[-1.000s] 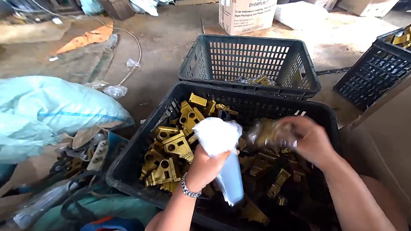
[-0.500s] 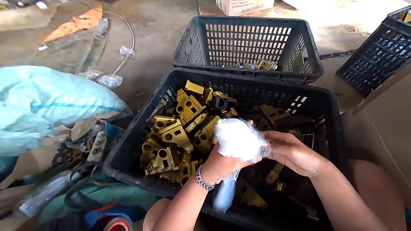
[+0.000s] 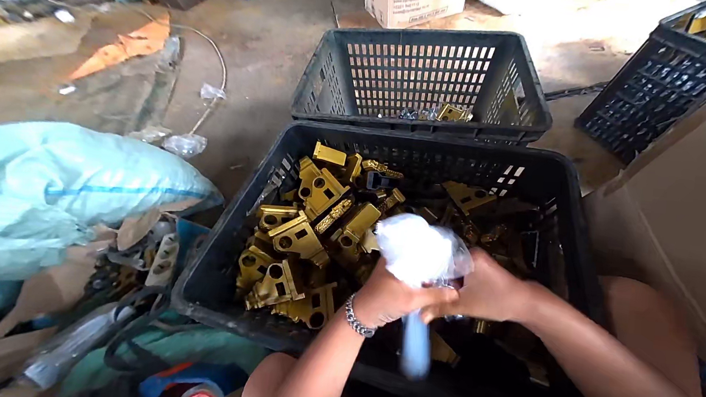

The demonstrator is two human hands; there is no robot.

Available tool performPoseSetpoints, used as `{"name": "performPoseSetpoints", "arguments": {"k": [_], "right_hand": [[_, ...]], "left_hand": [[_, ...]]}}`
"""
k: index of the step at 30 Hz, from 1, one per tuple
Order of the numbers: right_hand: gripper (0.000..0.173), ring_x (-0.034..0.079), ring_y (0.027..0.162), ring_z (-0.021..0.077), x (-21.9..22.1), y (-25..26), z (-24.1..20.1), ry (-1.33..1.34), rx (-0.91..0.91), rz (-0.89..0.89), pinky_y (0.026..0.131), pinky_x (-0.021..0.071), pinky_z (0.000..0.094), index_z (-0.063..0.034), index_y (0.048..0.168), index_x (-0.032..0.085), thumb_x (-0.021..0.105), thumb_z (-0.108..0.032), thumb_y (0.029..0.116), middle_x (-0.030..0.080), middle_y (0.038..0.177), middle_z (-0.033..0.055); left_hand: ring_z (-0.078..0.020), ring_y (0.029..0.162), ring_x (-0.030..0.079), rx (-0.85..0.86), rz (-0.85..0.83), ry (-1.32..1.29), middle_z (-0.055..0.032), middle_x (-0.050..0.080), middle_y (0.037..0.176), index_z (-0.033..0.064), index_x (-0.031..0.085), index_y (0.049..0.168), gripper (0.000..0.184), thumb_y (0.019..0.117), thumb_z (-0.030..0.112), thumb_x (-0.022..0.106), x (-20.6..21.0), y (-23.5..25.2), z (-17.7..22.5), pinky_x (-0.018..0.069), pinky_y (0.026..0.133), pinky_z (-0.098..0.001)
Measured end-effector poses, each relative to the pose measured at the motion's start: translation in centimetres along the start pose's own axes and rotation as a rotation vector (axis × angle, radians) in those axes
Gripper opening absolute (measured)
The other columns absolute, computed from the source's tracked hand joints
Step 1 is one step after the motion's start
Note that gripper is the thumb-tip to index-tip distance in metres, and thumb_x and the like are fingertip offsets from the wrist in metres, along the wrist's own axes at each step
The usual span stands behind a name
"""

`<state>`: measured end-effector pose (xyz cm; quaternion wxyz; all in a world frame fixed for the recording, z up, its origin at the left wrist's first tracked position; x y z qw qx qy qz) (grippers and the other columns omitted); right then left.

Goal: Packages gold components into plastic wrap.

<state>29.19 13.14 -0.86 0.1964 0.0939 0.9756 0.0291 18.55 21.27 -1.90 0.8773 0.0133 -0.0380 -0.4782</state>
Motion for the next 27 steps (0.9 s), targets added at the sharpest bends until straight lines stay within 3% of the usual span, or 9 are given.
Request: {"name": "performPoseSetpoints", "arguments": {"k": [3,5,6,8,13,16,19,22,27], "right_hand": [[0.028,0.064,0.065,0.0106,-6.1,2.1,2.7,-0.167,0.211,0.096,0.064,0.0563,0.0297,-0.0019,0.082,0.062,0.084,-0.020,0.0829,0.065,0.072,0.0032],[0.034,0.066,0.110,0.0336,-9.7,4.3,6.7,-0.517,0.363,0.097,0.095,0.0533,0.0554,0.0020,0.114,0.068,0.082,-0.012,0.0868,0.069,0.118,0.0169],[0.049,0.048,0.134,0.0441,-10.7,5.3,9.4,-0.701,0.443,0.043,0.106,0.0383,0.0693,0.0000,0.130,0.064,0.082,-0.008,0.0856,0.055,0.145,0.0178],[0.069,0.013,0.149,0.0584,-11.4,6.3,14.2,-0.944,0.585,-0.062,0.110,0.0108,0.0839,-0.0030,0.146,0.055,0.083,-0.009,0.0835,0.021,0.168,0.0208],[0.036,0.022,0.150,0.0474,-11.1,5.3,12.1,-0.801,0.449,0.079,0.117,0.0083,0.0743,0.0018,0.108,0.074,0.083,-0.025,0.0853,0.037,0.159,0.0225],[0.048,0.049,0.134,0.0316,-11.9,2.0,8.2,-0.115,0.425,0.435,0.110,0.0393,0.0545,0.0073,0.119,0.064,0.070,-0.034,0.0962,0.052,0.145,0.0179],[0.057,0.069,0.097,0.0122,-10.3,-0.6,4.1,0.409,0.321,0.490,0.085,0.0593,0.0348,-0.0150,0.128,0.055,0.062,-0.058,0.0925,0.069,0.106,-0.0009],[0.046,0.074,0.088,0.0206,-6.7,-1.8,1.2,0.542,0.213,0.365,0.074,0.0654,0.0381,-0.0108,0.131,0.053,0.069,-0.011,0.0876,0.071,0.109,0.0065],[0.040,0.074,0.080,0.0282,-0.9,-1.2,1.7,0.644,0.445,0.120,0.058,0.0643,0.0407,-0.0111,0.130,0.037,0.056,-0.008,0.0958,0.066,0.110,0.0128]], "left_hand": [[-0.0085,0.097,0.069,0.199,0.279,0.431,-0.0120,0.073,0.100,-0.0122,0.064,0.112,0.050,0.0718,0.010,0.086,-4.3,0.4,1.1,0.0569,0.091,-0.0277],[-0.0089,0.096,0.069,0.122,0.428,0.388,-0.0111,0.071,0.101,-0.0117,0.060,0.117,0.051,0.0733,0.005,0.082,-6.3,0.6,0.6,0.0575,0.089,-0.0280],[-0.0085,0.094,0.069,0.107,0.470,0.304,-0.0076,0.071,0.099,-0.0081,0.060,0.116,0.048,0.0735,0.002,0.080,-6.7,0.8,0.4,0.0587,0.087,-0.0276],[-0.0085,0.093,0.070,0.104,0.514,0.172,-0.0040,0.072,0.098,-0.0034,0.061,0.116,0.046,0.0742,-0.001,0.080,-6.8,0.8,0.4,0.0598,0.086,-0.0273],[-0.0043,0.093,0.068,0.113,0.574,0.203,-0.0035,0.071,0.098,-0.0048,0.061,0.116,0.045,0.0757,-0.003,0.080,-7.1,0.8,0.6,0.0585,0.085,-0.0242],[-0.0057,0.094,0.068,0.046,0.562,0.263,-0.0065,0.071,0.101,-0.0054,0.061,0.120,0.048,0.0771,0.001,0.082,-7.0,1.2,0.2,0.0579,0.086,-0.0263],[-0.0069,0.098,0.068,0.060,0.534,0.252,-0.0080,0.070,0.106,-0.0059,0.057,0.125,0.057,0.0761,0.004,0.085,-6.0,1.5,-0.2,0.0575,0.090,-0.0282],[-0.0062,0.098,0.068,0.074,0.518,0.210,-0.0059,0.071,0.104,-0.0034,0.061,0.122,0.054,0.0738,0.002,0.086,-5.2,1.6,-0.6,0.0579,0.090,-0.0278],[-0.0109,0.099,0.068,-0.090,0.469,-0.003,-0.0116,0.069,0.106,-0.0075,0.057,0.122,0.052,0.0775,-0.001,0.083,-3.7,0.9,-0.9,0.0573,0.091,-0.0281]]}}
Point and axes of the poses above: each hand's wrist, its own y-axis towards the middle knuckle, its own x-axis out of the palm, z = x × y, the point moved 7 cm from there along y, towards the middle knuckle
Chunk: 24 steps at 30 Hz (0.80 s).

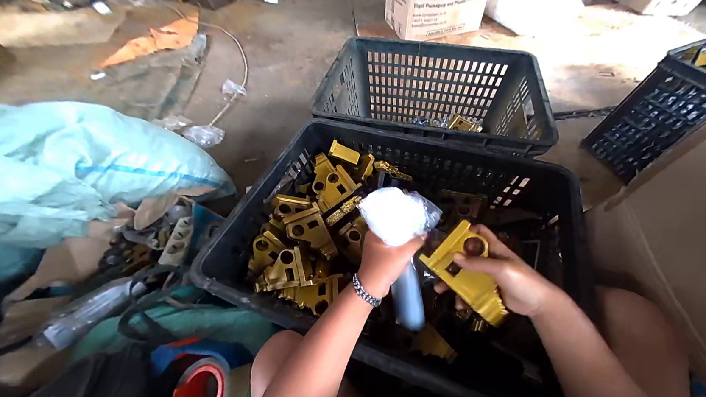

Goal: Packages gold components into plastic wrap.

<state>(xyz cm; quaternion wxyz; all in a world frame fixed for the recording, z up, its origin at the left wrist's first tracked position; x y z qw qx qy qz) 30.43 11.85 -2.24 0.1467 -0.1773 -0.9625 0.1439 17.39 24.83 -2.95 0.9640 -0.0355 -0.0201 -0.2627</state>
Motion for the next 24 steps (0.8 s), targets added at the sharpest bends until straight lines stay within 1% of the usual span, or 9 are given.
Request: {"name": "performPoseSetpoints", "arguments": {"k": [2,4,6,9,13,16,19,22,24], "right_hand": [[0.039,0.069,0.090,0.0155,0.5,1.3,-0.1,-0.243,-0.188,0.168,0.077,0.0614,0.0312,-0.0002,0.130,0.044,0.062,-0.010,0.0963,0.063,0.106,0.0103],[0.042,0.068,0.102,0.0276,2.0,2.3,0.1,-0.699,-0.418,0.245,0.090,0.0570,0.0412,0.0122,0.125,0.055,0.067,-0.012,0.0933,0.065,0.114,0.0236],[0.045,0.066,0.109,0.0404,4.2,3.0,1.4,-0.995,-0.351,0.102,0.094,0.0552,0.0505,0.0101,0.133,0.053,0.063,-0.017,0.0983,0.057,0.131,0.0319],[0.053,0.065,0.112,0.0436,4.6,3.9,2.3,-1.167,-0.235,-0.018,0.096,0.0538,0.0511,0.0067,0.147,0.043,0.055,-0.020,0.1027,0.046,0.146,0.0337],[0.050,0.066,0.108,0.0462,5.0,3.8,2.2,-1.373,-0.151,-0.194,0.093,0.0539,0.0560,0.0060,0.148,0.039,0.047,-0.023,0.1081,0.050,0.142,0.0323],[0.062,0.056,0.128,0.0445,3.3,4.8,1.6,-1.231,-0.086,-0.135,0.107,0.0455,0.0546,0.0074,0.153,0.034,0.056,-0.019,0.1018,0.042,0.150,0.0328],[0.074,0.046,0.141,0.0343,1.9,5.9,1.8,-0.879,-0.109,-0.020,0.117,0.0386,0.0444,0.0080,0.153,0.032,0.069,-0.013,0.0926,0.042,0.152,0.0292],[0.072,0.059,0.125,0.0228,1.0,5.2,1.5,-0.402,-0.013,-0.025,0.105,0.0496,0.0377,-0.0021,0.150,0.043,0.078,-0.012,0.0885,0.058,0.139,0.0198],[0.056,0.062,0.115,0.0221,0.0,4.6,0.7,-0.315,-0.049,0.067,0.096,0.0524,0.0379,-0.0052,0.145,0.053,0.073,-0.015,0.0936,0.062,0.132,0.0178]], "left_hand": [[-0.0114,0.097,0.067,-0.078,-0.013,-0.114,-0.0109,0.069,0.105,-0.0070,0.056,0.123,0.047,0.0818,-0.004,0.078,0.4,-0.6,0.5,0.0572,0.088,-0.0274],[-0.0101,0.088,0.067,-0.084,0.017,-0.150,-0.0075,0.069,0.097,-0.0038,0.059,0.117,0.038,0.0832,-0.006,0.076,0.0,-0.5,0.9,0.0569,0.080,-0.0258],[-0.0083,0.093,0.067,0.003,0.000,-0.035,-0.0080,0.069,0.100,-0.0066,0.059,0.117,0.038,0.0834,-0.004,0.075,-0.8,-0.5,0.8,0.0568,0.084,-0.0248],[-0.0037,0.095,0.068,0.260,-0.016,0.288,-0.0099,0.071,0.098,-0.0130,0.062,0.111,0.039,0.0803,0.004,0.079,-1.0,-0.9,1.1,0.0552,0.089,-0.0223],[-0.0030,0.096,0.067,0.295,-0.039,0.364,-0.0099,0.072,0.099,-0.0124,0.063,0.111,0.039,0.0802,0.006,0.079,-0.5,-0.4,1.4,0.0542,0.090,-0.0217],[-0.0052,0.099,0.068,0.306,-0.129,0.397,-0.0119,0.073,0.101,-0.0123,0.065,0.112,0.039,0.0814,0.009,0.078,0.6,-0.9,1.3,0.0540,0.093,-0.0238],[-0.0138,0.100,0.070,0.360,-0.129,0.487,-0.0137,0.073,0.102,-0.0084,0.065,0.114,0.050,0.0792,0.022,0.085,1.5,-0.1,1.0,0.0561,0.094,-0.0346],[-0.0236,0.089,0.070,0.292,0.052,0.533,-0.0186,0.072,0.093,-0.0108,0.066,0.109,0.043,0.0768,0.012,0.084,-0.6,0.5,0.8,0.0565,0.084,-0.0451],[-0.0175,0.089,0.069,0.149,0.171,0.439,-0.0141,0.071,0.095,-0.0078,0.065,0.114,0.043,0.0807,0.010,0.084,-2.2,0.8,0.5,0.0571,0.084,-0.0400]]}}
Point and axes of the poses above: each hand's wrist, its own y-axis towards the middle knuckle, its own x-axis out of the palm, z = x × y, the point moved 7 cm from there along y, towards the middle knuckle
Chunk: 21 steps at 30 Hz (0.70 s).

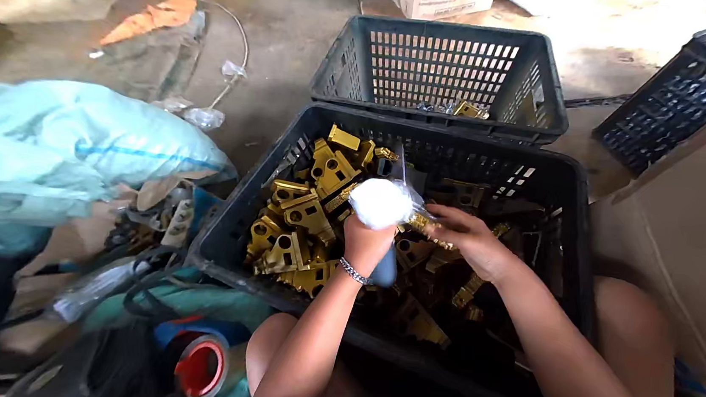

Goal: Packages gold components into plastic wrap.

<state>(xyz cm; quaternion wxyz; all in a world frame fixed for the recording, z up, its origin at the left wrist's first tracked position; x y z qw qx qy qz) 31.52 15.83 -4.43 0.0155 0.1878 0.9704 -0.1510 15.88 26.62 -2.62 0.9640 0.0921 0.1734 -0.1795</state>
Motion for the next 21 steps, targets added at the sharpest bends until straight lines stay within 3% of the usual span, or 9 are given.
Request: {"name": "performPoseSetpoints", "arguments": {"k": [2,5,7,10,13,15,16,19,21], "right_hand": [[0.053,0.062,0.112,0.0208,-0.8,-0.3,-0.4,-0.038,-0.074,0.112,0.090,0.0533,0.0360,-0.0087,0.145,0.054,0.072,-0.015,0.0951,0.061,0.134,0.0159],[0.053,0.062,0.119,0.0278,-1.1,-0.8,-0.4,-0.308,-0.322,0.117,0.103,0.0501,0.0412,-0.0001,0.141,0.058,0.067,-0.016,0.0909,0.063,0.131,0.0225],[0.050,0.062,0.113,0.0284,0.0,-2.4,-0.3,-0.484,-0.405,-0.106,0.103,0.0480,0.0396,0.0081,0.126,0.066,0.073,-0.018,0.0844,0.067,0.120,0.0244],[0.039,0.063,0.110,0.0297,-0.1,-4.4,-1.8,-0.694,-0.311,-0.477,0.100,0.0498,0.0459,0.0027,0.111,0.073,0.084,-0.022,0.0822,0.068,0.115,0.0215],[0.025,0.067,0.104,0.0356,-5.8,-3.2,-6.4,-0.795,-0.600,-0.018,0.090,0.0555,0.0531,-0.0001,0.108,0.076,0.076,-0.015,0.0884,0.070,0.107,0.0216],[0.042,0.056,0.123,0.0494,-8.0,-2.7,-8.6,-0.798,-0.543,0.290,0.099,0.0482,0.0627,0.0054,0.129,0.064,0.074,-0.014,0.0935,0.057,0.132,0.0328],[0.054,0.049,0.131,0.0498,-7.0,-3.1,-8.7,-0.738,-0.495,0.260,0.103,0.0448,0.0633,0.0057,0.138,0.057,0.074,-0.022,0.0944,0.049,0.142,0.0333],[0.078,0.053,0.136,0.0220,3.8,-7.0,-5.5,-0.367,-0.393,-0.333,0.112,0.0467,0.0407,-0.0014,0.148,0.049,0.075,-0.045,0.0889,0.054,0.148,0.0171],[0.051,0.064,0.113,0.0031,9.8,-10.2,-4.3,-0.134,-0.444,-0.573,0.101,0.0528,0.0230,0.0067,0.129,0.059,0.074,-0.025,0.0924,0.069,0.121,0.0089]], "left_hand": [[-0.0140,0.090,0.068,-0.040,0.025,-0.063,-0.0117,0.070,0.096,-0.0062,0.063,0.116,0.044,0.0804,0.009,0.084,0.3,-1.0,0.2,0.0570,0.084,-0.0367],[-0.0197,0.093,0.072,0.190,-0.220,0.038,-0.0173,0.073,0.095,-0.0118,0.067,0.107,0.041,0.0780,0.013,0.081,2.5,-5.0,3.5,0.0570,0.087,-0.0392],[-0.0122,0.090,0.073,0.358,-0.380,0.006,-0.0123,0.075,0.092,-0.0084,0.071,0.100,0.036,0.0759,0.015,0.082,2.6,-7.5,5.7,0.0580,0.085,-0.0312],[-0.0048,0.084,0.069,0.308,-0.232,-0.200,-0.0058,0.073,0.091,-0.0075,0.067,0.104,0.031,0.0828,0.012,0.077,-3.7,-8.6,5.1,0.0583,0.080,-0.0241],[-0.0102,0.074,0.070,0.115,-0.068,-0.494,0.0014,0.074,0.088,0.0084,0.069,0.111,0.016,0.0964,0.011,0.063,-12.3,-9.9,3.6,0.0609,0.070,-0.0286],[-0.0153,0.079,0.074,0.025,0.042,-0.542,-0.0012,0.075,0.090,0.0080,0.065,0.113,0.019,0.0987,0.009,0.053,-14.9,-11.5,3.2,0.0641,0.073,-0.0320],[-0.0182,0.089,0.074,-0.021,0.084,-0.562,-0.0032,0.075,0.098,0.0059,0.064,0.115,0.021,0.0986,0.009,0.051,-15.0,-12.4,2.8,0.0641,0.081,-0.0357],[-0.0130,0.111,0.066,-0.047,0.051,-0.519,-0.0077,0.070,0.117,-0.0063,0.058,0.126,0.031,0.0985,0.007,0.053,-10.8,-14.5,1.9,0.0554,0.099,-0.0332],[-0.0010,0.110,0.064,0.022,-0.061,-0.397,-0.0042,0.069,0.117,-0.0108,0.055,0.130,0.036,0.0981,0.006,0.056,-7.1,-14.5,3.8,0.0523,0.100,-0.0229]]}}
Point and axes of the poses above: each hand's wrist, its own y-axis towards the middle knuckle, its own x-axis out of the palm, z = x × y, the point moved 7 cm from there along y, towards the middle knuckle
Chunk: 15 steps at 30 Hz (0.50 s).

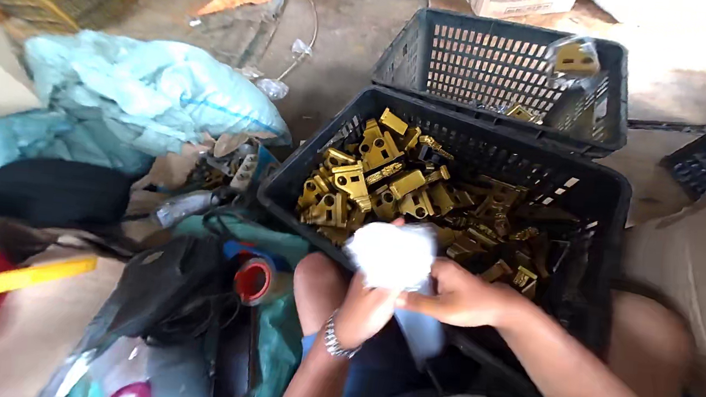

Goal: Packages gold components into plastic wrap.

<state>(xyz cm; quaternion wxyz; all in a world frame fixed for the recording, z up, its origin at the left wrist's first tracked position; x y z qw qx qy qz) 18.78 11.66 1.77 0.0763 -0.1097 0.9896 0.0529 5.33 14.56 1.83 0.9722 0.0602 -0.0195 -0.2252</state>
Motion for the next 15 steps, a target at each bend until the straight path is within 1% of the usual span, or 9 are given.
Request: {"name": "performPoseSetpoints", "arguments": {"k": [2,4,5,7,8,10,12,14,15], "right_hand": [[0.023,0.068,0.086,-0.0024,0.9,-0.2,-0.2,0.055,0.010,0.093,0.082,0.0588,0.0196,0.0058,0.113,0.063,0.064,-0.010,0.0961,0.072,0.095,-0.0005],[0.018,0.067,0.068,0.0036,-0.9,-1.4,1.1,0.083,0.143,0.247,0.067,0.0610,0.0255,0.0018,0.110,0.063,0.059,-0.013,0.1004,0.069,0.081,-0.0023],[0.017,0.066,0.065,0.0063,-1.9,-2.0,2.0,0.146,0.198,0.303,0.063,0.0609,0.0269,-0.0015,0.112,0.061,0.057,-0.014,0.1014,0.069,0.079,-0.0028],[0.014,0.064,0.061,0.0086,-2.7,-3.0,3.3,0.285,0.272,0.369,0.060,0.0590,0.0272,-0.0064,0.113,0.057,0.055,-0.014,0.1013,0.067,0.076,-0.0032],[0.014,0.063,0.059,0.0082,-2.4,-3.4,4.0,0.331,0.305,0.382,0.058,0.0585,0.0266,-0.0078,0.112,0.057,0.055,-0.014,0.1002,0.067,0.075,-0.0037],[0.010,0.063,0.057,0.0080,-1.2,-4.4,5.4,0.405,0.392,0.379,0.057,0.0582,0.0263,-0.0098,0.108,0.058,0.054,-0.015,0.0993,0.067,0.072,-0.0043],[0.011,0.063,0.056,0.0073,-0.1,-4.8,6.9,0.470,0.470,0.338,0.057,0.0576,0.0250,-0.0129,0.103,0.059,0.048,-0.013,0.1015,0.068,0.072,-0.0048],[0.020,0.064,0.059,0.0043,0.3,-4.7,8.0,0.550,0.504,0.246,0.058,0.0568,0.0217,-0.0195,0.099,0.064,0.045,-0.016,0.1042,0.070,0.073,-0.0073],[0.019,0.064,0.061,0.0032,0.2,-4.5,8.4,0.612,0.511,0.182,0.060,0.0561,0.0210,-0.0229,0.097,0.070,0.052,-0.022,0.1037,0.070,0.074,-0.0081]], "left_hand": [[0.0016,0.104,0.064,0.064,-0.030,0.180,-0.0014,0.070,0.110,-0.0052,0.063,0.119,0.031,0.0938,0.012,0.068,-0.2,0.7,1.3,0.0543,0.094,-0.0210],[-0.0086,0.119,0.063,-0.009,-0.055,0.267,-0.0065,0.065,0.132,0.0018,0.057,0.140,0.058,0.0911,0.026,0.073,-4.7,-1.0,1.4,0.0547,0.100,-0.0307],[-0.0116,0.114,0.066,-0.091,-0.023,0.273,-0.0061,0.067,0.129,0.0038,0.055,0.142,0.057,0.0927,0.027,0.071,-7.6,-3.0,0.5,0.0576,0.096,-0.0332],[-0.0133,0.092,0.071,-0.387,0.093,0.284,-0.0066,0.072,0.104,-0.0010,0.063,0.125,0.032,0.1019,0.020,0.058,-11.7,-9.3,-3.3,0.0602,0.086,-0.0351],[-0.0167,0.088,0.070,-0.587,0.129,0.322,-0.0112,0.071,0.100,-0.0048,0.064,0.122,0.032,0.1060,0.020,0.050,-12.3,-12.5,-5.9,0.0585,0.085,-0.0372],[-0.0290,0.102,0.065,-0.918,0.230,0.316,-0.0244,0.066,0.112,-0.0094,0.061,0.126,0.035,0.1090,0.018,0.046,-11.9,-18.0,-11.7,0.0510,0.094,-0.0468],[-0.0303,0.109,0.061,-1.095,0.432,0.176,-0.0265,0.063,0.121,-0.0092,0.057,0.130,0.035,0.1096,0.017,0.044,-11.2,-22.3,-17.4,0.0471,0.097,-0.0470],[-0.0344,0.118,0.061,-1.016,0.281,0.200,-0.0342,0.060,0.128,-0.0189,0.053,0.131,0.037,0.1103,0.010,0.042,-10.6,-25.1,-21.9,0.0459,0.103,-0.0399],[-0.0329,0.108,0.068,-0.694,0.086,0.395,-0.0372,0.065,0.115,-0.0248,0.057,0.118,0.036,0.1093,0.007,0.044,-10.4,-26.5,-23.6,0.0500,0.095,-0.0271]]}}
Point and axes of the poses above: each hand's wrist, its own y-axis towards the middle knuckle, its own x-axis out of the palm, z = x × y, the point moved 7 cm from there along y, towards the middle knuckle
